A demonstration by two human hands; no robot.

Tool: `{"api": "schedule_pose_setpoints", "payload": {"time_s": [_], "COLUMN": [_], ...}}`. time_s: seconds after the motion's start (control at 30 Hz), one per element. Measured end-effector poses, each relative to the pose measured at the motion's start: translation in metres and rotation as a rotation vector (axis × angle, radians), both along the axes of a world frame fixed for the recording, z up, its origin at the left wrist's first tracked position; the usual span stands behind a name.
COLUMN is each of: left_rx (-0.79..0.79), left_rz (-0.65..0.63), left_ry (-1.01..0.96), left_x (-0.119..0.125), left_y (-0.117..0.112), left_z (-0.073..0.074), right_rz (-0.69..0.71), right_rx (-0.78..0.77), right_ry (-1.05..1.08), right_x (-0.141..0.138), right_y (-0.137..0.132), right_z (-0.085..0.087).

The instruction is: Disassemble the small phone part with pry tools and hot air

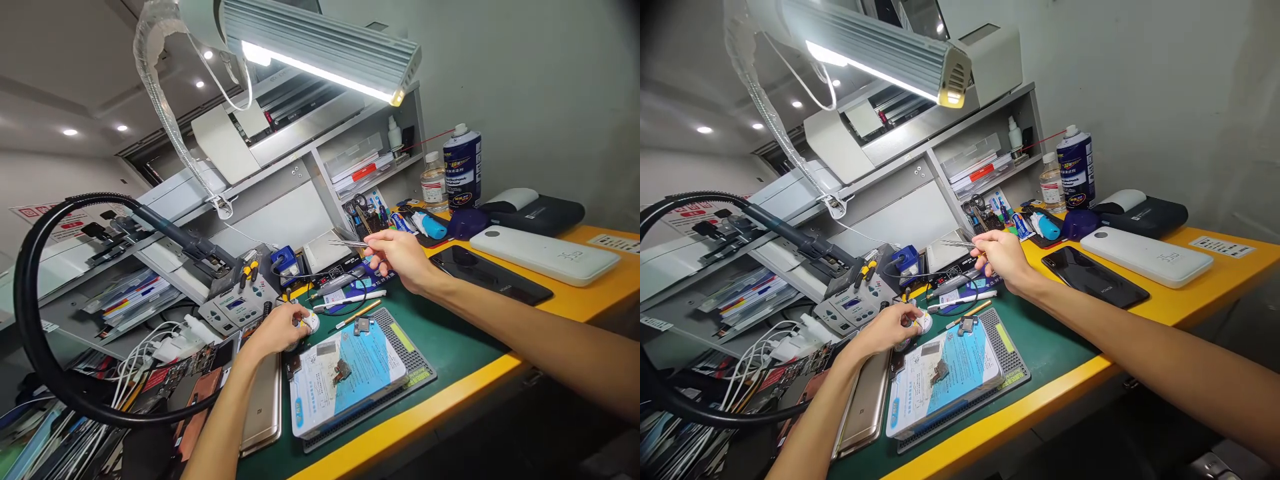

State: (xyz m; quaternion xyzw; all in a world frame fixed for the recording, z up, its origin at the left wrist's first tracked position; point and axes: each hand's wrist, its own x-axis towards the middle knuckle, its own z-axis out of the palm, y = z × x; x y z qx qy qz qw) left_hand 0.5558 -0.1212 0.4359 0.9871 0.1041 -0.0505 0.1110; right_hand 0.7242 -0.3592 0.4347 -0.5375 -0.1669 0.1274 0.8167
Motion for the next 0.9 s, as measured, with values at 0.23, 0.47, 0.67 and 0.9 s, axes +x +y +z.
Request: {"api": "schedule_pose_setpoints", "payload": {"time_s": [0.23, 0.47, 0.67, 0.9], "left_rx": [0.088, 0.104, 0.083, 0.023], "left_rz": [0.029, 0.025, 0.007, 0.022], "left_ry": [0.006, -0.013, -0.056, -0.249], "left_x": [0.006, 0.006, 0.001, -0.008], "left_y": [0.000, 0.001, 0.002, 0.003], "left_z": [-0.002, -0.003, 0.000, -0.008], "right_rz": [-0.017, -0.011, -0.010, 0.071], "right_rx": [-0.002, -0.031, -0.083, -0.140], "right_ry": [-0.003, -0.003, -0.001, -0.036], "right_x": [0.001, -0.001, 0.000, 0.009], "right_y": [0.000, -0.001, -0.003, -0.004], "right_z": [0.001, 0.003, 0.006, 0.004]}}
